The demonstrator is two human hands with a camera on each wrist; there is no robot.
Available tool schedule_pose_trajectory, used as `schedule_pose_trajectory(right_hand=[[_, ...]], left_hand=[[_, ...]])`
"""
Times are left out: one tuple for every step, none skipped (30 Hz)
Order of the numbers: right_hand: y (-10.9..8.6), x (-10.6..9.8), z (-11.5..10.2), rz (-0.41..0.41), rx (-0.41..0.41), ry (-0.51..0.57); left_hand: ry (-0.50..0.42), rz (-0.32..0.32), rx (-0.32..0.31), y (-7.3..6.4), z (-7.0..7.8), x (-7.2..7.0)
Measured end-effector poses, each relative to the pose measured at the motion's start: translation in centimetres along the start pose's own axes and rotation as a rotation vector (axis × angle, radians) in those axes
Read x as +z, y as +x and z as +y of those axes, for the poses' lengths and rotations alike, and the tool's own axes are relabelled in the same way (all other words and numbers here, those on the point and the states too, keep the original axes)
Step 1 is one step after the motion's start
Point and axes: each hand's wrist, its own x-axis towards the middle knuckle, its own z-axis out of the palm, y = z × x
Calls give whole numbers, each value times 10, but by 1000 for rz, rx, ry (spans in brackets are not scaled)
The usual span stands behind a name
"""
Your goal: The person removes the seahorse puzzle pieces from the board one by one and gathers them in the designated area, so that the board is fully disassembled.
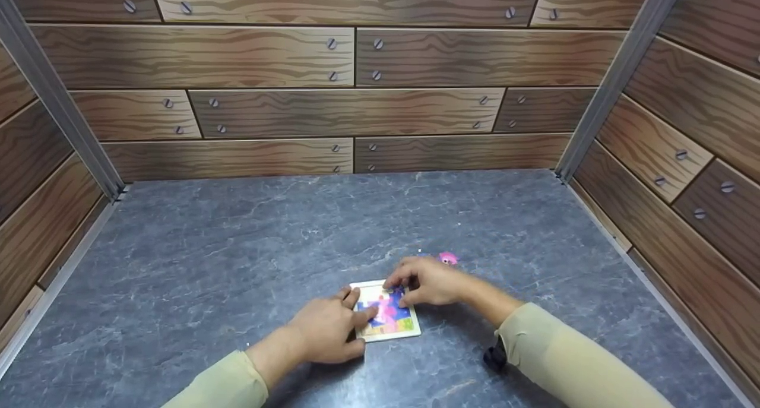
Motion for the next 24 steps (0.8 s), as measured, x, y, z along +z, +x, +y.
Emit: schedule_pose_trajectory(right_hand=[[0,0,0,-2,-3,-4],[0,0,1,-3,-5,-7],[0,1,1,-4,-7,-9],[0,1,1,-6,-6,-5],[0,1,1,-8,-4,1],[0,1,1,-10,-2,8],[0,1,2,-12,1,16],[0,1,1,-13,5,23],[0,1,2,-14,9,29],[0,1,2,-14,12,34],[0,2,2,-13,13,36],[-1,2,2,-13,14,36],[-1,2,2,-11,14,35],[-1,2,2,-10,13,32],[-1,3,3,-10,12,30],[-2,3,3,-10,9,30],[-2,3,3,-9,7,30],[-2,3,3,-9,4,30],[-2,4,4,-9,1,29],[-2,3,4,-8,-3,30],[-2,3,4,-8,-6,33],[-2,3,4,-7,-9,36],[-2,3,4,-5,-12,38],[-2,3,4,-3,-15,40]], left_hand=[[-1,-4,-3,0,0,0],[-1,-7,-5,0,0,0],[-1,-9,-7,1,0,0],[-2,-8,-9,1,0,0],[-3,-8,-12,1,0,0],[-4,-7,-13,1,0,0],[-3,-5,-13,1,0,0],[-3,-4,-14,1,0,0],[-5,-2,-14,1,1,1],[-5,-1,-15,1,1,1],[-1,0,-14,1,1,1],[1,0,-15,1,1,1],[5,-1,-16,1,2,1],[8,0,-16,1,2,1],[11,1,-17,1,3,0],[15,3,-16,1,3,0],[19,7,-13,1,4,0],[23,13,-9,1,5,-1],[25,18,-4,1,6,-1],[27,22,1,2,7,-2],[30,28,7,2,8,-2],[31,34,14,3,9,-3],[32,37,19,4,10,-3],[32,38,21,5,10,-3]])
